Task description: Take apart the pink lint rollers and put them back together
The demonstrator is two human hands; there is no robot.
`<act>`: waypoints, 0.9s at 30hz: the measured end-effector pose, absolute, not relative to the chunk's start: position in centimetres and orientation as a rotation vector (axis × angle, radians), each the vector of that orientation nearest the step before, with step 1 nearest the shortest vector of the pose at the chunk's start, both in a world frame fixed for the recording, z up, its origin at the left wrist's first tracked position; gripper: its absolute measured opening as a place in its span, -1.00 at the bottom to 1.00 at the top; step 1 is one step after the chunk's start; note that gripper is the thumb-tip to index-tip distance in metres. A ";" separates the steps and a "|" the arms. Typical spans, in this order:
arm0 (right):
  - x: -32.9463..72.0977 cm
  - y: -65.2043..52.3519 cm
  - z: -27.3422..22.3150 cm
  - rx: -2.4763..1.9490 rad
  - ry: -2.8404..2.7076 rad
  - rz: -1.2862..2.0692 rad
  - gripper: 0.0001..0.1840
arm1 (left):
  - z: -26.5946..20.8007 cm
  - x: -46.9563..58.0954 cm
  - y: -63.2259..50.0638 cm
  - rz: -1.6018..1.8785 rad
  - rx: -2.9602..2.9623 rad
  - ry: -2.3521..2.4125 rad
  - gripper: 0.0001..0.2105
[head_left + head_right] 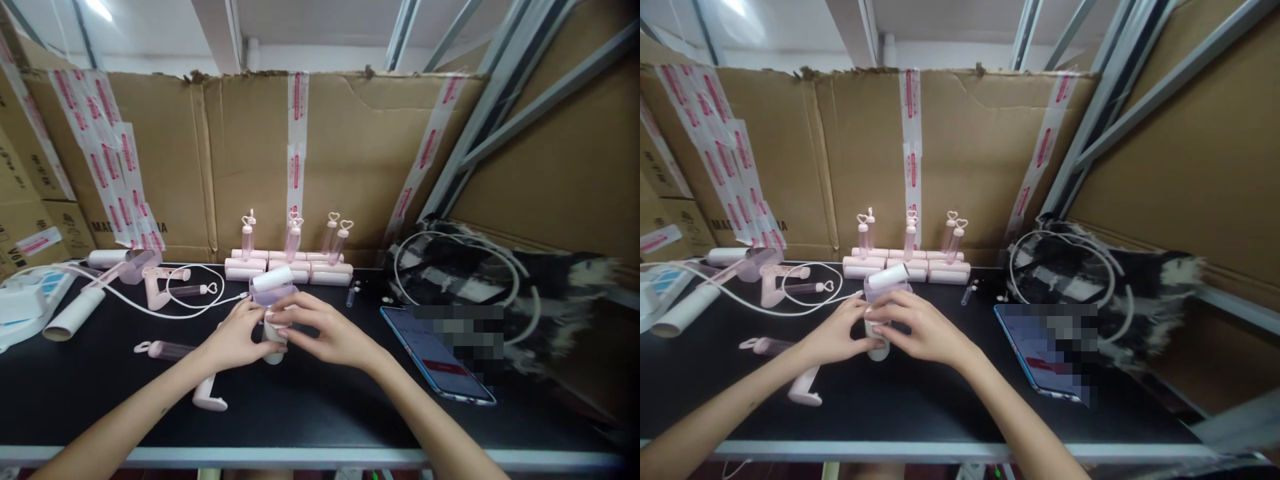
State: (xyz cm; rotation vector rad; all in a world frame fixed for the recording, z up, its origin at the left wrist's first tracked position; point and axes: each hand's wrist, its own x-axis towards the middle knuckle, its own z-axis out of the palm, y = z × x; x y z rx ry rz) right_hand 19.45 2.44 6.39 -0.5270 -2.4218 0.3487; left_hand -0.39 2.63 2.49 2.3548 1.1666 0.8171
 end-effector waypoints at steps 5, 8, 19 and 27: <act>19.2 2.7 5.6 -0.489 -2.389 0.324 -0.72 | 2.2 -0.8 3.0 0.790 2.376 1.134 -0.59; 18.8 3.1 4.4 -0.454 -2.347 0.206 -0.66 | 1.9 -1.1 3.5 0.802 2.392 1.158 -0.57; 17.2 2.7 3.1 -0.495 -2.068 0.376 -0.73 | 2.0 -1.0 3.0 0.811 2.326 1.213 -0.42; 19.2 9.5 8.7 -1.373 -2.495 -0.124 -0.81 | 6.1 -1.9 0.9 0.631 2.566 1.059 -0.66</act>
